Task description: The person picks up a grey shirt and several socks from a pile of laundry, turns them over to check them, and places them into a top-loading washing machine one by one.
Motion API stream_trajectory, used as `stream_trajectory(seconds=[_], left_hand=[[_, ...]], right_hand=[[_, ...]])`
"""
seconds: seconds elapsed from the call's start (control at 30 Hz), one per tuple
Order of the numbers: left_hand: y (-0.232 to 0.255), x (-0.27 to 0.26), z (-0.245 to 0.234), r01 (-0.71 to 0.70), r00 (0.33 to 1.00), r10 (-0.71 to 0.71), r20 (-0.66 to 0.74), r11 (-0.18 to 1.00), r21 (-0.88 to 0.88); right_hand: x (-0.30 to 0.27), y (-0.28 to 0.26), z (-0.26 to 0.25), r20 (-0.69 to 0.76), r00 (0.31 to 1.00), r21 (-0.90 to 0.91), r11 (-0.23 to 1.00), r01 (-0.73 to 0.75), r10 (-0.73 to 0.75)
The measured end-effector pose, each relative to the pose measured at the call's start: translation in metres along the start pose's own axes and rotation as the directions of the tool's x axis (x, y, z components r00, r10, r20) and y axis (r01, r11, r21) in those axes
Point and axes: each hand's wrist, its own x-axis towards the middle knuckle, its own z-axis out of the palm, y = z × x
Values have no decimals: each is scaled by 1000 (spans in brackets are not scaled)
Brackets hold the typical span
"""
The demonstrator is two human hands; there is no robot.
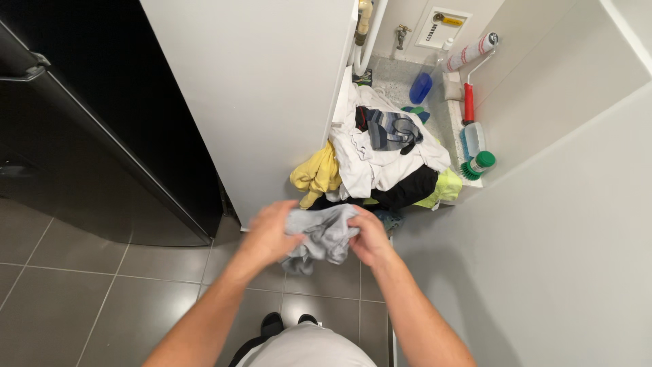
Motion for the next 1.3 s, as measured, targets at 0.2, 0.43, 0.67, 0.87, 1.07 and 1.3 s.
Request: stream_trajectory(seconds=[0.2,0.43,0.67,0.87,1.07,1.3], left_hand=[[-11,28,56,51,978,34,205,918,-394],[-8,11,13,277,960,-18,280,228,-933],[-23,7,0,-27,927,167,335,922,-387],[-47,27,28,271,962,-2,271,21,-962],[-45,29,22,78,980,135,149,424,-902],[13,0,33,-324,889,456,-37,570,-755]], right_hand=[[-64,-45,85,468,883,-458,846,272,-31],[-39,-54,46,237,950,-949,-257,181,-205],[-14,-18,4,22,1000,-108,994,-17,20],[-59,-55,18,399,914,-378,922,84,80],[-48,-54,9,626,765,186,982,43,-152],[-27,-22,8,596,791,223,975,-2,-134]])
